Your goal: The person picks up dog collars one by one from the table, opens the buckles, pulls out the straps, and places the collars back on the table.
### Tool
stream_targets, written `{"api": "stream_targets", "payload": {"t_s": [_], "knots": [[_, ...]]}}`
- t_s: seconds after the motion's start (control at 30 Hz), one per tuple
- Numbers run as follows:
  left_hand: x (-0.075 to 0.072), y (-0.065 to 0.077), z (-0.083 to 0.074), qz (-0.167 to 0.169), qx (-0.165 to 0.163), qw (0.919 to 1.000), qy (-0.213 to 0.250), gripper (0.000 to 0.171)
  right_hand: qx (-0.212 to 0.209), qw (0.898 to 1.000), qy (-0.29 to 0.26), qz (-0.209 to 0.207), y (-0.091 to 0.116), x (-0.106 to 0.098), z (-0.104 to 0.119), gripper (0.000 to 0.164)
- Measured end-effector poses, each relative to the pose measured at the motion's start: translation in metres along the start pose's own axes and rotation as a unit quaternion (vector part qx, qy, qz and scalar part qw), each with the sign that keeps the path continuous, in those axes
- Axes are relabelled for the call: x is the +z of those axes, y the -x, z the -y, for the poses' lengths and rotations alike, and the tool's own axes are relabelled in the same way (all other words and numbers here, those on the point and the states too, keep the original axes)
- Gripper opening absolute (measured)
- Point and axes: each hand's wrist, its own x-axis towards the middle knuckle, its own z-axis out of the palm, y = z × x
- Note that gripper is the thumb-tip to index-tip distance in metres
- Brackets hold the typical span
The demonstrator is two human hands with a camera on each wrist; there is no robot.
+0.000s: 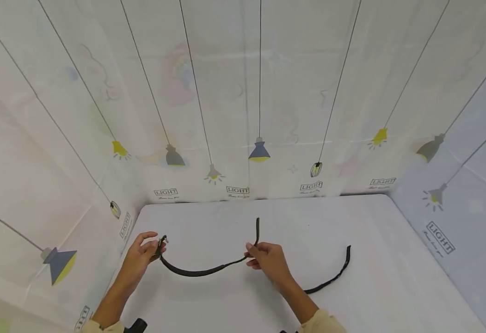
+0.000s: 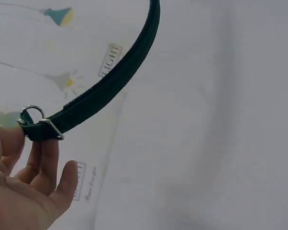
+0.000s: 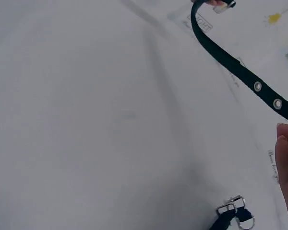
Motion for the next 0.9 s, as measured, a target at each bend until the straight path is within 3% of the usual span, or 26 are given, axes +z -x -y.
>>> {"api": "stream_targets", "payload": {"t_s": [0.17, 0.33, 0.43, 0.57, 0.7, 0.8, 0.9], "knots": [[-0.009, -0.008, 0.043, -0.027, -0.010, 0.9940, -0.106, 0.030, 0.045, 0.998, 0.020, -0.030, -0.008, 0.009, -0.025, 0.037], [-0.013, -0.011, 0.067, -0.010, -0.036, 0.9915, -0.124, 0.032, 0.095, 0.995, -0.021, 0.004, -0.011, 0.018, -0.040, 0.042], [-0.014, -0.011, 0.075, 0.009, -0.059, 0.9868, -0.151, 0.040, 0.132, 0.989, -0.055, 0.041, -0.010, 0.022, -0.051, 0.045], [-0.017, -0.011, 0.080, 0.010, -0.077, 0.9721, -0.221, 0.050, 0.173, 0.979, -0.078, 0.077, -0.009, 0.027, -0.064, 0.045], [-0.022, -0.012, 0.085, -0.006, -0.087, 0.9570, -0.276, 0.045, 0.193, 0.975, -0.040, 0.102, -0.007, 0.030, -0.071, 0.039], [-0.026, -0.012, 0.088, -0.014, -0.098, 0.9517, -0.291, 0.046, 0.199, 0.973, -0.002, 0.115, -0.007, 0.031, -0.071, 0.036], [-0.028, -0.013, 0.090, -0.022, -0.098, 0.9513, -0.291, 0.046, 0.198, 0.972, 0.021, 0.121, -0.008, 0.030, -0.071, 0.034]]}}
